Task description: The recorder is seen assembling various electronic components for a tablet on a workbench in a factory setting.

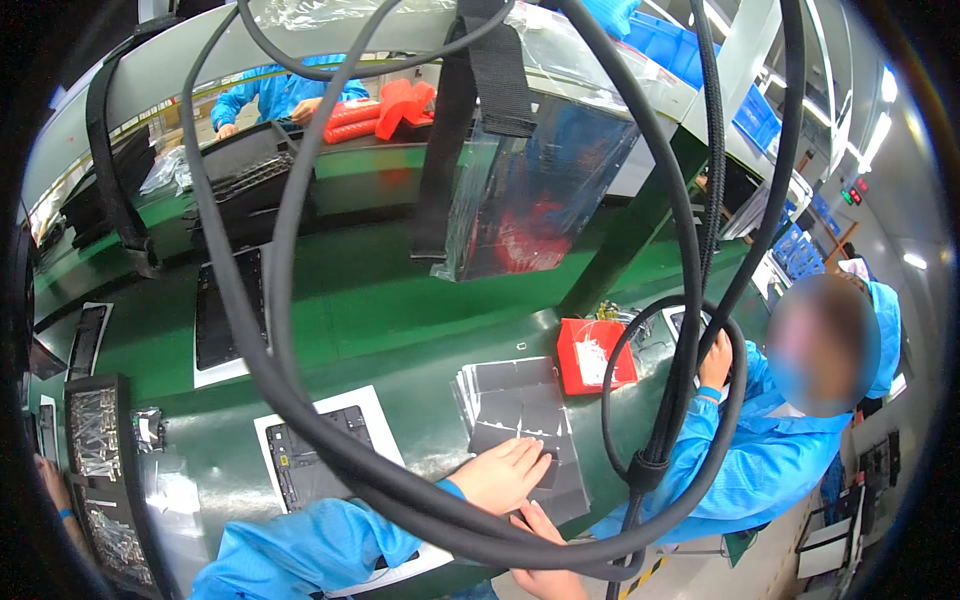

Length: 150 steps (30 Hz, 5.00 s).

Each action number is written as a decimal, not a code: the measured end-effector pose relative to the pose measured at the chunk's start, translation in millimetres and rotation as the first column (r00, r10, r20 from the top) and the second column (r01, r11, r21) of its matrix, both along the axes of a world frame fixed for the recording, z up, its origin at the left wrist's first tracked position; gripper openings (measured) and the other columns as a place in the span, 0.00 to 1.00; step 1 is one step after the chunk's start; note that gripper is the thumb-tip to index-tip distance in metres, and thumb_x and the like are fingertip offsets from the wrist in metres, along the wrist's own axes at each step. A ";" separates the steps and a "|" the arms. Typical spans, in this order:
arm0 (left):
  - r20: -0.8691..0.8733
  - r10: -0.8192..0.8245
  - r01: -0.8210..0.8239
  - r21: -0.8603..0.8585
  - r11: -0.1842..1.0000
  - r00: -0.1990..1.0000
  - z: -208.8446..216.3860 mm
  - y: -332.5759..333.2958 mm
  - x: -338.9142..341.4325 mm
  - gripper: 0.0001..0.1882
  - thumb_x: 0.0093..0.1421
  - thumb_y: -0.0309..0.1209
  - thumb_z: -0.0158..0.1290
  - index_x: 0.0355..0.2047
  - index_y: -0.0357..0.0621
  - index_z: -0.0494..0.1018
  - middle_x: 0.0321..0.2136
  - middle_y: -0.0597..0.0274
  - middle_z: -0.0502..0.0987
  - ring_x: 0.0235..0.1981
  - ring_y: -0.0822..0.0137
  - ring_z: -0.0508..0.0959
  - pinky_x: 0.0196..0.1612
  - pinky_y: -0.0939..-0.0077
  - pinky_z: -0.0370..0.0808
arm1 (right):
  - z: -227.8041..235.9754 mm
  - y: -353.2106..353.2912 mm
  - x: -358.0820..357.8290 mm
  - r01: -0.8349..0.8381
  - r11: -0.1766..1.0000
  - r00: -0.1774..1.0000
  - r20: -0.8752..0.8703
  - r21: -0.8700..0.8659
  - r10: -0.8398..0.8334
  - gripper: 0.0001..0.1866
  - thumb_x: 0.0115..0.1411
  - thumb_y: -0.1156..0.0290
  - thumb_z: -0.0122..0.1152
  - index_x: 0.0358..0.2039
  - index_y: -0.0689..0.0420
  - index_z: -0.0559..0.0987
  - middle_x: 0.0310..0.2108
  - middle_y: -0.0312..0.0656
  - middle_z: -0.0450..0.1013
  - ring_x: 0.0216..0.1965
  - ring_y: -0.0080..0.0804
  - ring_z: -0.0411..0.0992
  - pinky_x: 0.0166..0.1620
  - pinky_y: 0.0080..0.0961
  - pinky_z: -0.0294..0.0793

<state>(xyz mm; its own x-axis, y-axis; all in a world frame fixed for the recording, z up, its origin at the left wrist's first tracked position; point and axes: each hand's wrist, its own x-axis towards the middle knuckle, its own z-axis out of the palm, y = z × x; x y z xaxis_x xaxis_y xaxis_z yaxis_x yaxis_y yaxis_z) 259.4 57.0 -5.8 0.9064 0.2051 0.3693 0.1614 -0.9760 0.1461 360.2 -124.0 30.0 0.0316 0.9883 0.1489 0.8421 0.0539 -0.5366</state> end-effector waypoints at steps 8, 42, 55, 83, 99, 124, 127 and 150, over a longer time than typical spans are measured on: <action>0.042 0.094 -0.092 -0.036 0.995 0.995 15.0 -31.1 14.0 0.07 0.54 0.33 0.52 0.30 0.48 0.77 0.32 0.65 0.75 0.38 0.66 0.76 0.42 0.71 0.67 | -7.7 -7.1 7.4 -0.022 1.000 0.999 -0.030 -0.003 0.022 0.23 0.55 0.80 0.58 0.54 0.65 0.75 0.58 0.59 0.68 0.59 0.56 0.68 0.60 0.38 0.67; 0.101 0.504 -0.281 -0.730 0.624 0.858 106.3 -37.8 -248.9 0.08 0.57 0.28 0.61 0.33 0.42 0.73 0.32 0.58 0.80 0.35 0.59 0.82 0.39 0.67 0.77 | 72.2 116.1 -131.7 -0.499 0.861 0.708 -0.618 -0.095 0.342 0.03 0.56 0.80 0.61 0.32 0.65 0.76 0.26 0.41 0.69 0.26 0.27 0.66 0.30 0.22 0.65; 0.137 0.798 -0.406 -0.803 0.436 0.587 38.2 38.6 -254.8 0.09 0.57 0.26 0.62 0.29 0.43 0.70 0.26 0.58 0.76 0.28 0.56 0.78 0.33 0.68 0.75 | -9.9 155.7 -123.8 -0.349 0.922 0.937 0.068 0.167 0.342 0.17 0.49 0.75 0.64 0.42 0.49 0.84 0.23 0.37 0.64 0.24 0.34 0.68 0.28 0.30 0.69; 0.153 0.652 -0.395 -0.686 0.612 0.743 14.0 54.1 -242.8 0.13 0.52 0.22 0.65 0.26 0.50 0.69 0.25 0.71 0.76 0.32 0.63 0.72 0.42 0.69 0.64 | -3.3 160.7 -117.1 -0.454 0.889 0.880 0.132 -0.053 0.457 0.27 0.46 0.70 0.67 0.50 0.38 0.83 0.26 0.35 0.58 0.26 0.31 0.64 0.29 0.29 0.63; 0.163 0.642 -0.404 -0.655 0.638 0.749 14.7 54.1 -242.1 0.13 0.51 0.22 0.65 0.25 0.50 0.69 0.26 0.71 0.77 0.32 0.64 0.73 0.41 0.69 0.65 | -3.7 162.4 -117.2 -0.459 0.887 0.877 0.133 -0.055 0.462 0.27 0.46 0.70 0.67 0.51 0.38 0.82 0.26 0.34 0.57 0.25 0.31 0.63 0.29 0.29 0.63; 0.190 0.629 -0.428 -0.584 0.689 0.754 12.8 55.2 -240.7 0.13 0.50 0.23 0.65 0.24 0.49 0.70 0.26 0.70 0.76 0.32 0.63 0.73 0.40 0.69 0.65 | -4.3 164.2 -121.3 -0.440 0.897 0.885 0.149 -0.047 0.442 0.28 0.47 0.70 0.67 0.52 0.40 0.82 0.25 0.34 0.57 0.25 0.30 0.62 0.29 0.28 0.62; 0.195 0.617 -0.431 -0.559 0.709 0.762 11.9 55.1 -240.0 0.13 0.47 0.24 0.67 0.24 0.49 0.70 0.26 0.70 0.76 0.33 0.63 0.73 0.40 0.68 0.66 | -3.6 164.3 -121.2 -0.436 0.898 0.884 0.155 -0.060 0.440 0.28 0.48 0.70 0.67 0.53 0.40 0.81 0.25 0.35 0.57 0.25 0.30 0.63 0.29 0.28 0.62; 0.099 0.535 -0.473 -0.355 0.807 0.839 17.9 53.0 -248.3 0.09 0.46 0.32 0.66 0.30 0.53 0.81 0.34 0.73 0.76 0.40 0.66 0.73 0.46 0.66 0.64 | -3.3 163.7 -123.6 -0.429 0.902 0.888 0.158 -0.051 0.431 0.26 0.48 0.70 0.67 0.51 0.40 0.82 0.25 0.36 0.57 0.25 0.31 0.63 0.29 0.30 0.65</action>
